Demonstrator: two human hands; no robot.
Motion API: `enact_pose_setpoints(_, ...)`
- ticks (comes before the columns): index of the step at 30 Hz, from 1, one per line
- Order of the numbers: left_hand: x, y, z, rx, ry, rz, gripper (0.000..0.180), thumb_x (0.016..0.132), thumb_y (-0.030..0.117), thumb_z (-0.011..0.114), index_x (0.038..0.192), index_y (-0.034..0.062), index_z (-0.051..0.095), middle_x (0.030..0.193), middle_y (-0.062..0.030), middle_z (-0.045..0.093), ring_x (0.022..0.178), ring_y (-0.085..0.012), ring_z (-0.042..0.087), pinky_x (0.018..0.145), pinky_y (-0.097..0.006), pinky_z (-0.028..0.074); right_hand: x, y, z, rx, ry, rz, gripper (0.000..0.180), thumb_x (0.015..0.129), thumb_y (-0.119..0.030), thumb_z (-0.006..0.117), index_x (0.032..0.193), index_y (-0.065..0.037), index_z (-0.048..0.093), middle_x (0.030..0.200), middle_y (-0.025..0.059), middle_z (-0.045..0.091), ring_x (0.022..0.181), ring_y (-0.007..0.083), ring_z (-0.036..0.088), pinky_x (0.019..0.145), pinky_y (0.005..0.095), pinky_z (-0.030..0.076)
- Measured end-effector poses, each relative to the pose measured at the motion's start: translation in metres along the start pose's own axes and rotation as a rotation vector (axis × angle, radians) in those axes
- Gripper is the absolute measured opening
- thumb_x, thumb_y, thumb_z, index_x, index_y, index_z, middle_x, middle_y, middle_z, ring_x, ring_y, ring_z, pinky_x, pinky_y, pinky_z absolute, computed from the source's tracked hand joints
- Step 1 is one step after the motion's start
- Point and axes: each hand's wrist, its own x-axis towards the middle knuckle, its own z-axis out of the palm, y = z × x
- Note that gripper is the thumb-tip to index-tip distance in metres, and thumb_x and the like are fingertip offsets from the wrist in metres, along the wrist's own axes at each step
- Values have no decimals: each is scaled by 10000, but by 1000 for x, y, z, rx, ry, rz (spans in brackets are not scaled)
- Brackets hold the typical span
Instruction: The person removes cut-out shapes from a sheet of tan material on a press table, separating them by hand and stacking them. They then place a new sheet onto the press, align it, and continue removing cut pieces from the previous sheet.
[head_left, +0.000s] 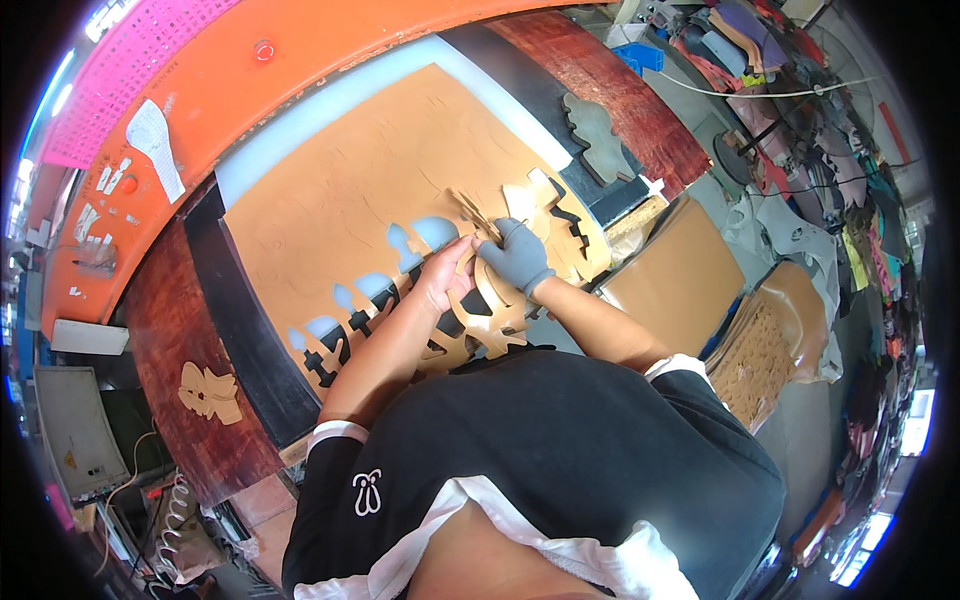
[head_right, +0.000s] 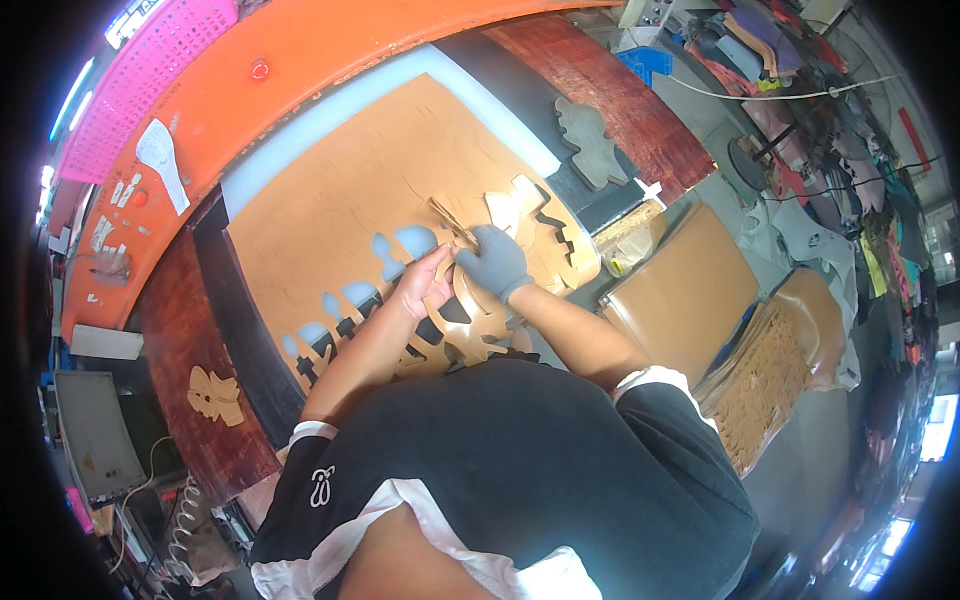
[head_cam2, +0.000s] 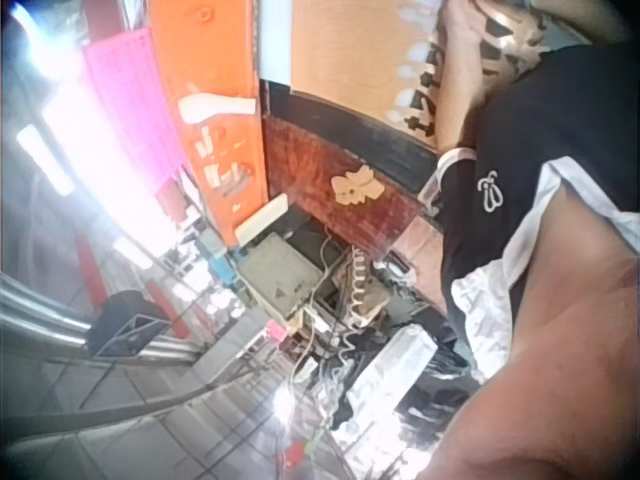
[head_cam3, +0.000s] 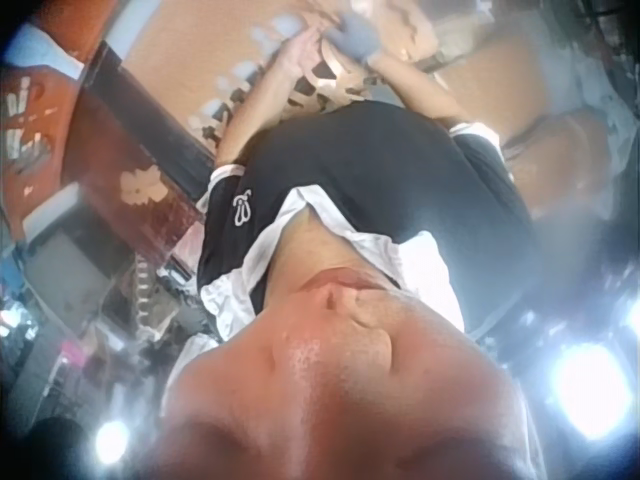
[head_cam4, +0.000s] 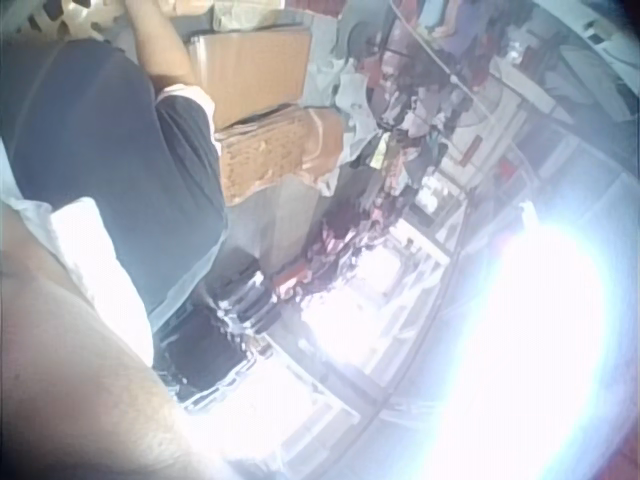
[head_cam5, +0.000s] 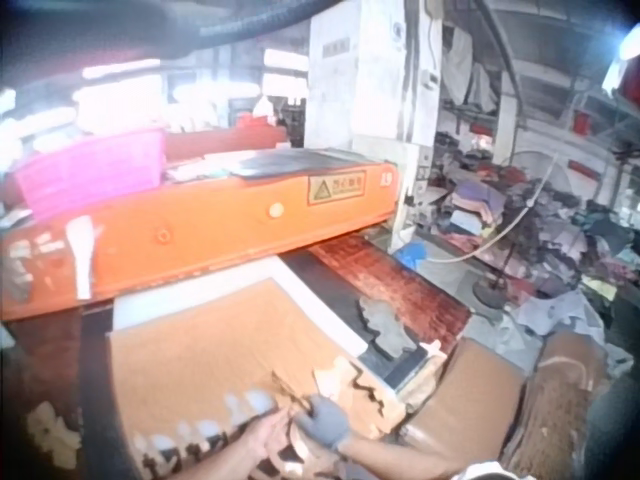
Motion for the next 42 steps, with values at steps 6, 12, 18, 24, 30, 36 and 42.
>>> enact_pose_setpoints(6, -5, 5, 6, 169, -33, 17, 303, 972, 256, 428, 1203, 76, 501, 1172, -67, 565, 1068, -218, 557, 920, -443, 452, 6, 21, 4, 170, 18, 9, 384, 821, -393, 579, 743, -19, 612, 706, 191, 577, 727, 339, 593, 657, 391, 451)
enact_pose_setpoints(12, -6, 13, 11, 345, 160, 23, 332, 966, 301, 435, 1177, 49, 479, 1160, -98, 557, 1017, -230, 577, 870, -450, 478, 3, 25, 12, 134, 115, -157, 324, 831, -340, 574, 745, -27, 577, 718, 163, 558, 720, 329, 574, 655, 410, 448)
enact_pose_setpoints(18, 9, 16, 8, 449, 110, 38, 326, 950, 294, 467, 1188, 71, 473, 1180, -84, 538, 1083, -220, 541, 860, -443, 474, -4, 9, 6, -34, 159, -179, 275, 820, -306, 578, 868, -37, 609, 821, 147, 574, 789, 324, 579, 712, 402, 469)
enact_pose_setpoints(24, -30, 24, 33, 906, 166, 127, 356, 941, 272, 473, 1228, 60, 467, 1141, -79, 545, 1069, -218, 530, 827, -424, 476, 4, 13, 8, 43, 111, -84, 249, 826, -290, 563, 888, -55, 619, 864, 148, 593, 806, 329, 584, 724, 400, 472)
enact_pose_setpoints(30, -45, 44, 39, 1831, 394, 1025, 490, 888, 258, 522, 1321, 68, 393, 1287, -150, 470, 1122, -296, 484, 918, -465, 393, 3, 18, 11, 134, 147, -139, 246, 849, -290, 546, 891, -62, 629, 858, 149, 591, 801, 334, 581, 700, 400, 461)
enact_pose_setpoints(36, -9, 46, -3, 2283, 473, 557, 566, 915, 372, 466, 1401, 116, 327, 1485, -55, 265, 1375, -235, 216, 1084, -484, 185, 3, 24, -33, 344, 256, 212, 247, 898, -251, 533, 868, -26, 632, 800, 126, 616, 739, 181, 578, 665, 323, 449)
enact_pose_setpoints(42, -8, 45, -16, 2319, 404, 676, 571, 922, 376, 453, 1407, 109, 316, 1492, -47, 255, 1372, -228, 227, 1084, -477, 184, -2, 33, -85, 921, 580, 113, 238, 925, -228, 535, 987, -25, 642, 842, 5, 606, 694, 89, 549, 643, 226, 445)
